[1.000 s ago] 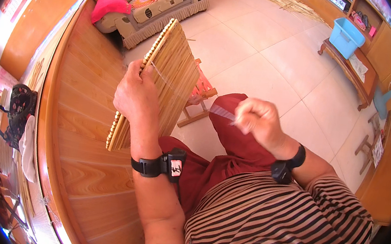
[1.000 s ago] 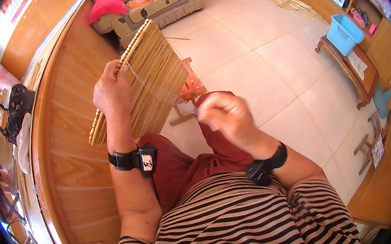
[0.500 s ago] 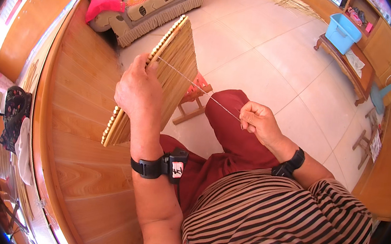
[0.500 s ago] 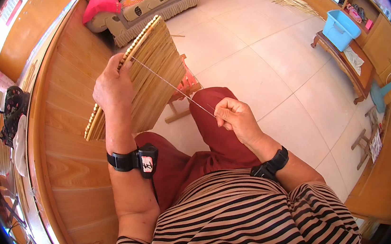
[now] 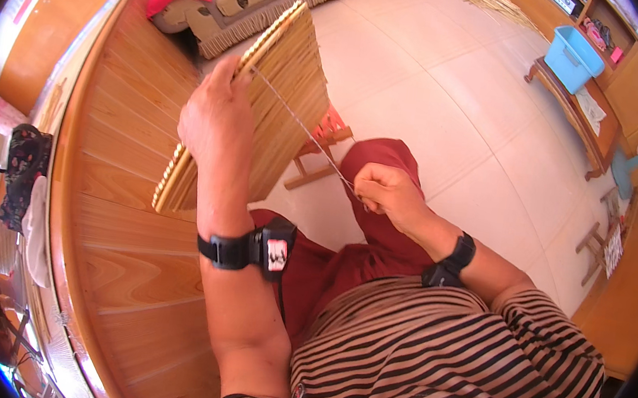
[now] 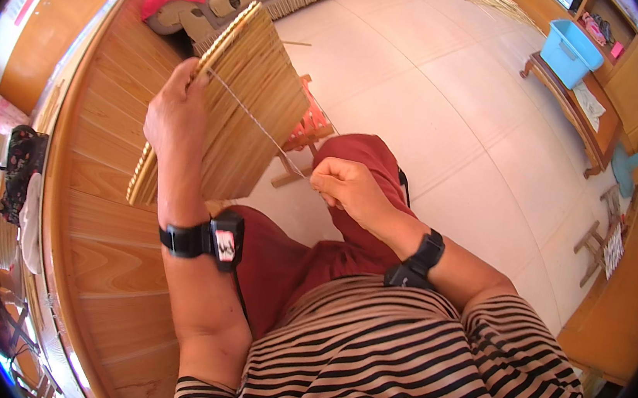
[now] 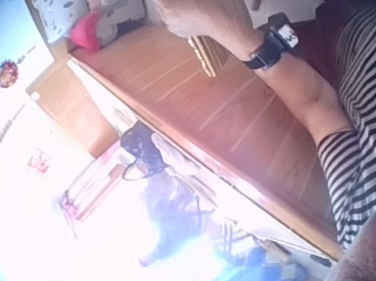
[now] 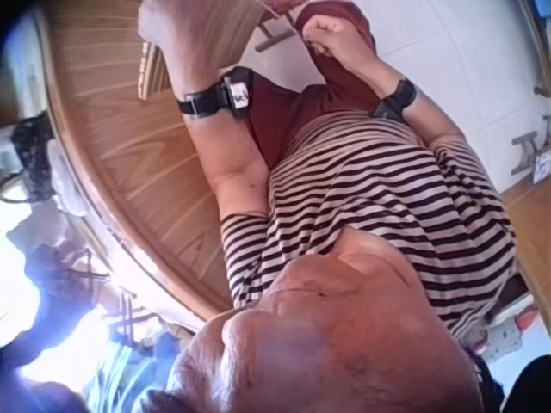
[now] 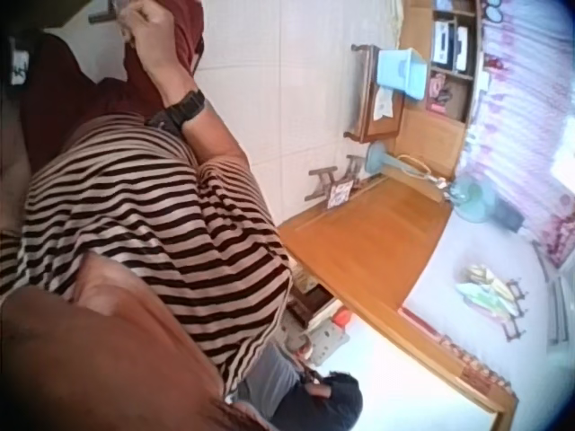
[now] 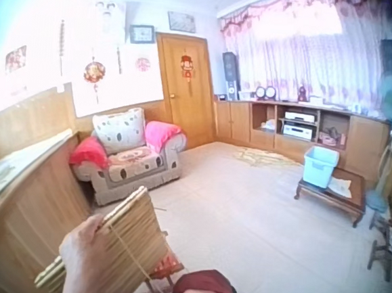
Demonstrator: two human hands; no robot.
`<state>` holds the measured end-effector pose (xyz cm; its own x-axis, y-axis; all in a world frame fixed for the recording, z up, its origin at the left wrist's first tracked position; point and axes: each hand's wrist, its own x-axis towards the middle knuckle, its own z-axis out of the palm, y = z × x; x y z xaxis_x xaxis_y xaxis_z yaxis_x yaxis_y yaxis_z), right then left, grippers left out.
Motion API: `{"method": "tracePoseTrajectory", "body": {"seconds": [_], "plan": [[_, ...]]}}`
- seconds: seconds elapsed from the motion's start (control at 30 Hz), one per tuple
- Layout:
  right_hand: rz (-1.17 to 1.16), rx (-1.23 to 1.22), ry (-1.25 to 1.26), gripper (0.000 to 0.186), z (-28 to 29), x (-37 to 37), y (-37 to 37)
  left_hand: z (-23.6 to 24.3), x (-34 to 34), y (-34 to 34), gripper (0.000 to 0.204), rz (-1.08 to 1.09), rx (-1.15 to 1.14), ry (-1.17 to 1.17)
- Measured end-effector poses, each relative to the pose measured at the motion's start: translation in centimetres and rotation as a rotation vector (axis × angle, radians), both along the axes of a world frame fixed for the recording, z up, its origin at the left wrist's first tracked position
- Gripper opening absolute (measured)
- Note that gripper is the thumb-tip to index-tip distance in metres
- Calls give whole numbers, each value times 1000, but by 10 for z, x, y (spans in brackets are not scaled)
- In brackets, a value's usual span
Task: The person is using a needle and thread to weave together several thin wooden slats into a mat.
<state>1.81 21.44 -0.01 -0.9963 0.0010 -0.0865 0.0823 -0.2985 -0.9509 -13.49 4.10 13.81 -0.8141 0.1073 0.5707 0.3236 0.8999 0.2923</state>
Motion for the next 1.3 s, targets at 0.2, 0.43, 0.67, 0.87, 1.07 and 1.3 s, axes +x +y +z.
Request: {"method": "tracePoseTrajectory", "body": {"seconds": [0.2,0.43,0.67,0.87,1.07,1.3], "plan": [[-13,-149,208,4,56,-19,-2,8,-1,-35,36,-203,282,-225],[76,56,398,2,139,-82,-14,13,-9,-33,34,-186,192,-252],[-186,596,658,5,118,-138,-18,4,-7,-33,24,-249,353,-266],[-238,573,737,10,90,-125,-25,0,-2,-25,18,-236,529,-256],[-165,530,757,12,88,-124,-29,-2,-1,-24,14,-186,458,-187],[-199,505,768,11,80,-128,-36,-6,-1,-29,14,-188,453,-160]]}}
